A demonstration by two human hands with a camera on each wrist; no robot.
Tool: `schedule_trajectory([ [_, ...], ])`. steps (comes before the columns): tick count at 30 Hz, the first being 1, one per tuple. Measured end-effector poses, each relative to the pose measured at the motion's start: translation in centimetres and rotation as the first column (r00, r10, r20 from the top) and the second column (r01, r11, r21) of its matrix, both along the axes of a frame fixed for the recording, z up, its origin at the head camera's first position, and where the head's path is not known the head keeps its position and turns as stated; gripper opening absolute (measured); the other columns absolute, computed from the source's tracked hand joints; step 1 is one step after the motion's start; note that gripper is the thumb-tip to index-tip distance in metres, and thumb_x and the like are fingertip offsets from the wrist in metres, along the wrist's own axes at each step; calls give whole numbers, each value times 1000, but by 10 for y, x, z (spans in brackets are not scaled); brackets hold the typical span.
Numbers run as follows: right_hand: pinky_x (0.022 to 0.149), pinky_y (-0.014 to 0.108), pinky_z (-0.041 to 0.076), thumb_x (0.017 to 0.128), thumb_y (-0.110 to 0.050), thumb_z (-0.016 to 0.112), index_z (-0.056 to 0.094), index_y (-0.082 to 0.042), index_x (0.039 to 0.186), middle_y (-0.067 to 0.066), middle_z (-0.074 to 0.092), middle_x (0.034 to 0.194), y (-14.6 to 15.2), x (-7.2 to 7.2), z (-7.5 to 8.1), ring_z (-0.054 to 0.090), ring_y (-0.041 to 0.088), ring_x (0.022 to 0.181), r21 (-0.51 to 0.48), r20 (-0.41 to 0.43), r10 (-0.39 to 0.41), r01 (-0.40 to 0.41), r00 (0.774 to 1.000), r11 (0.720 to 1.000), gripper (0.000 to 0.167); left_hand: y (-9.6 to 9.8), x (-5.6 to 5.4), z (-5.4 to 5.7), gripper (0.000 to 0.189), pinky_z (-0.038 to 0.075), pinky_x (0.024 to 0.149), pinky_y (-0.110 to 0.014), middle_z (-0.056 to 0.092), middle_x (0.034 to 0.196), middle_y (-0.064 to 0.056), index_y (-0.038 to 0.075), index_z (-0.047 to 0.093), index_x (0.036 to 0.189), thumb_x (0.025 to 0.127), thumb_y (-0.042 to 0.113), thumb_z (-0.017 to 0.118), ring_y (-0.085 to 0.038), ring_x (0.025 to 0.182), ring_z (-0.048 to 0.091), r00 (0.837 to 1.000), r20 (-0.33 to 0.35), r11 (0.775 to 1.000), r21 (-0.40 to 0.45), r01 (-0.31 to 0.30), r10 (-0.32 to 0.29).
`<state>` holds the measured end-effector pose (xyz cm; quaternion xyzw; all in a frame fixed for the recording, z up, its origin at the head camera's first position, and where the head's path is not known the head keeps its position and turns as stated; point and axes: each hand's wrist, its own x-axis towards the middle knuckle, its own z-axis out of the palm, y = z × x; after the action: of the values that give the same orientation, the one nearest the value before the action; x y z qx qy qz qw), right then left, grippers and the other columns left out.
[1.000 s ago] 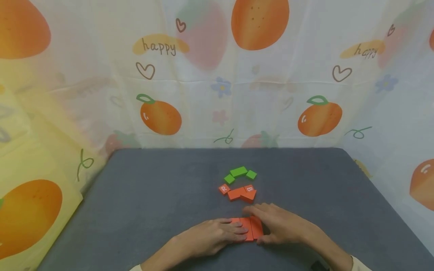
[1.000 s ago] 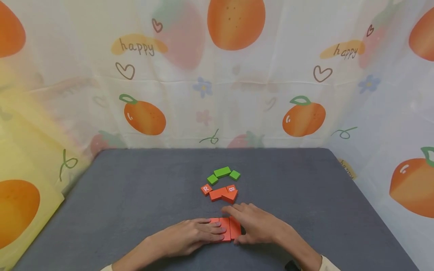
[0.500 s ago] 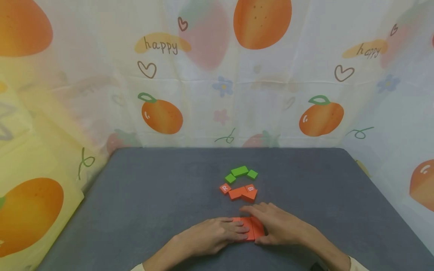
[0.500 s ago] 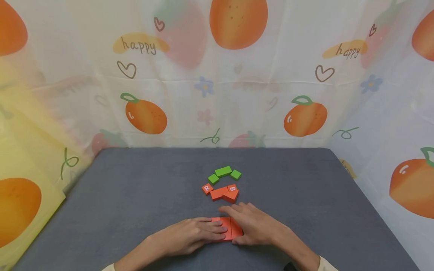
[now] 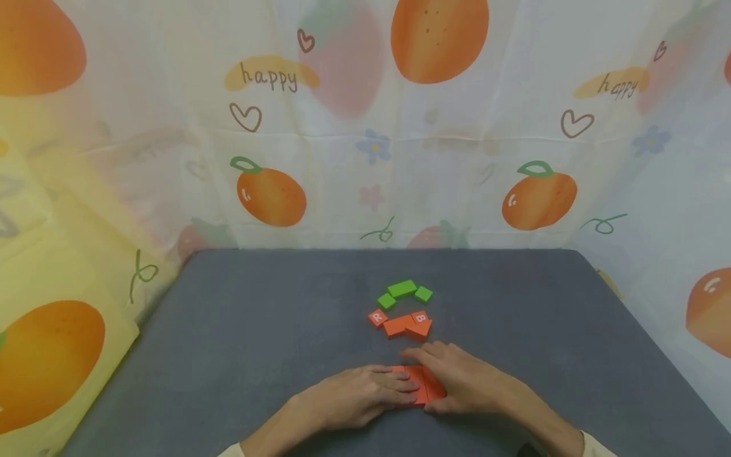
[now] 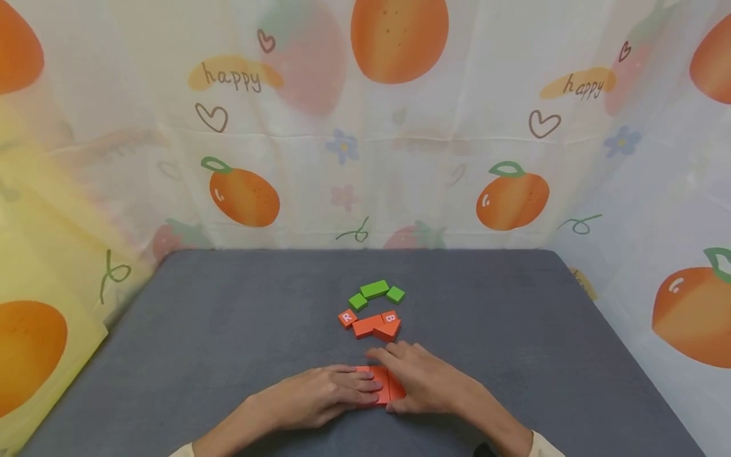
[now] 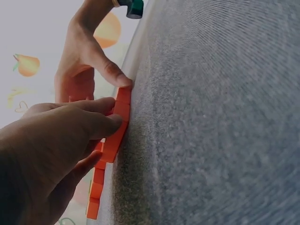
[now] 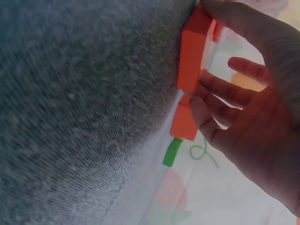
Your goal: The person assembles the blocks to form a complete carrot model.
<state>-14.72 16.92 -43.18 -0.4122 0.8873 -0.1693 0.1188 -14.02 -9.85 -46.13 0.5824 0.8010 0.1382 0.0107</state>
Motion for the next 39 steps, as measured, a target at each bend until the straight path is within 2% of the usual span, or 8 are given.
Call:
schedule_trajectory([
  [5,108,59,48,87,-37,86,41,-20,158,-8,58,149,2,-3,1,58,15,128,-10,20,1,0,1000,1000,86,-1,0,3,41,46,118,-29,61,152,3,17,62,147,107,24,61,-11,145,55,1000,18,1000,1,-1,1],
  [13,111,60,46,89,-29,84,42,-19,158,-6,57,153,0,-3,4,57,15,129,-13,48,-5,6,999,1000,81,-3,-3,5,43,50,114,-27,61,153,4,17,61,148,106,24,62,-9,143,56,998,61,1000,-23,2,-1],
  [17,112,61,45,89,-29,84,42,-19,158,-5,56,153,1,-4,4,56,16,131,-4,67,-11,11,998,1000,81,-3,-4,5,42,50,114,-27,61,153,4,17,62,147,106,25,63,-9,143,57,999,50,1000,-19,7,-6],
  [21,114,60,44,88,-38,85,41,-21,158,-5,55,154,1,-10,9,55,19,136,28,90,2,-5,996,1000,84,-2,-3,4,42,51,113,-26,60,154,4,17,62,147,106,27,62,-8,142,57,1000,19,1000,-1,12,-12],
  [24,112,58,46,87,-44,84,47,-21,154,-6,57,150,0,-15,17,56,17,133,56,59,23,-26,998,998,80,-2,-2,2,45,51,113,-27,57,157,3,16,59,150,108,31,60,-9,145,54,1000,2,1000,11,20,-20],
  [31,99,46,54,96,-35,76,64,-15,138,2,65,128,-21,-42,39,62,17,115,55,-151,97,-90,984,994,48,-4,-6,3,46,49,115,-27,54,159,3,17,55,153,111,34,52,-11,149,50,999,-3,997,-70,35,-35],
  [35,99,42,55,99,-29,73,68,-11,133,5,69,125,-42,-67,45,65,20,113,57,-177,97,-88,979,994,39,-4,-9,8,44,50,114,-27,55,158,3,17,57,152,110,31,54,-10,147,52,999,18,993,-108,47,-45],
  [39,96,42,56,101,-23,70,70,-7,129,9,70,121,-61,-87,42,67,24,109,66,-194,109,-98,975,993,32,-1,-11,13,42,52,112,-30,57,157,3,18,60,150,109,29,56,-10,146,54,995,99,992,-120,42,-30],
])
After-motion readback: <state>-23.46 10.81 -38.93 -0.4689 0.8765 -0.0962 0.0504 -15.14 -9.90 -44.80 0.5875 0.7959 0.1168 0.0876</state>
